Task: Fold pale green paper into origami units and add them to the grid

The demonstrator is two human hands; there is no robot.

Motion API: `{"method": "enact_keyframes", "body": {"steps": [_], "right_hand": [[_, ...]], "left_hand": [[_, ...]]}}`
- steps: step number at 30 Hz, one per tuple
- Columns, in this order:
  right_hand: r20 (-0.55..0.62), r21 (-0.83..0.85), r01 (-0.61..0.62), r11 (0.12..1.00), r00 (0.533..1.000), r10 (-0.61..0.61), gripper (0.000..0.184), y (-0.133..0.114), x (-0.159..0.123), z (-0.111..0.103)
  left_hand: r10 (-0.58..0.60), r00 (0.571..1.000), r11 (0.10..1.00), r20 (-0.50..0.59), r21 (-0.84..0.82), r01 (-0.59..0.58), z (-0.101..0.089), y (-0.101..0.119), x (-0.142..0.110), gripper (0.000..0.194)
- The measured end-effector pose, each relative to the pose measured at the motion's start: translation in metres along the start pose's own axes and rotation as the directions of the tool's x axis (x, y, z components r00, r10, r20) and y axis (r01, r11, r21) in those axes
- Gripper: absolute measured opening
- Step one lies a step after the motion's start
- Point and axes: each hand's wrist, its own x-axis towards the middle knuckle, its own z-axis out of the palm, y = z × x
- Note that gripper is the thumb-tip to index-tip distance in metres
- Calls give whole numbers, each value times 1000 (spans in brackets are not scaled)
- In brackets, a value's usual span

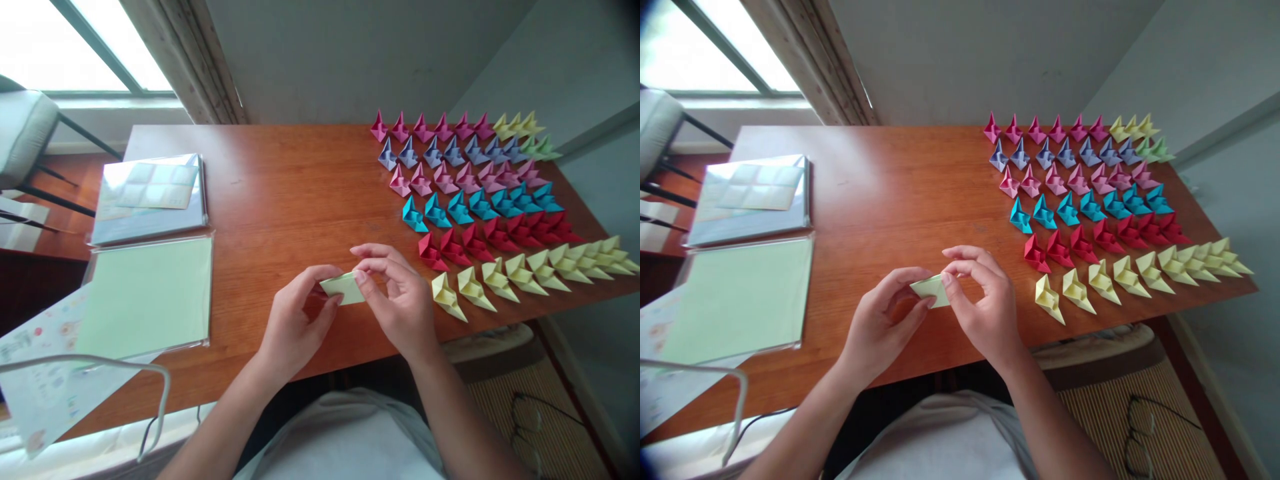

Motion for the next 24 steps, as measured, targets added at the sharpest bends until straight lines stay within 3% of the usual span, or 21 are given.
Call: {"method": "enact_keyframes", "body": {"steps": [4,8,10,13,17,24], "right_hand": [[-13,57,-27,998,1000,28,6,1,-1,2],[-103,179,-165,970,977,185,15,7,-3,2],[-35,203,-251,946,964,263,19,8,-4,0],[169,178,-324,929,940,296,25,7,-3,-3],[204,137,-308,942,939,277,21,5,-3,-3],[48,26,-227,973,973,226,18,8,-7,2]], "left_hand": [[-45,999,994,-7,-100,45,1,-2,0,27],[-154,988,944,-14,-297,143,0,-3,1,26],[-203,979,911,-9,-368,186,0,-3,3,27],[-249,968,879,2,-418,227,-1,-1,5,30],[-274,961,861,16,-441,253,-1,2,5,33],[-350,931,780,104,-517,351,-3,5,8,33]]}}
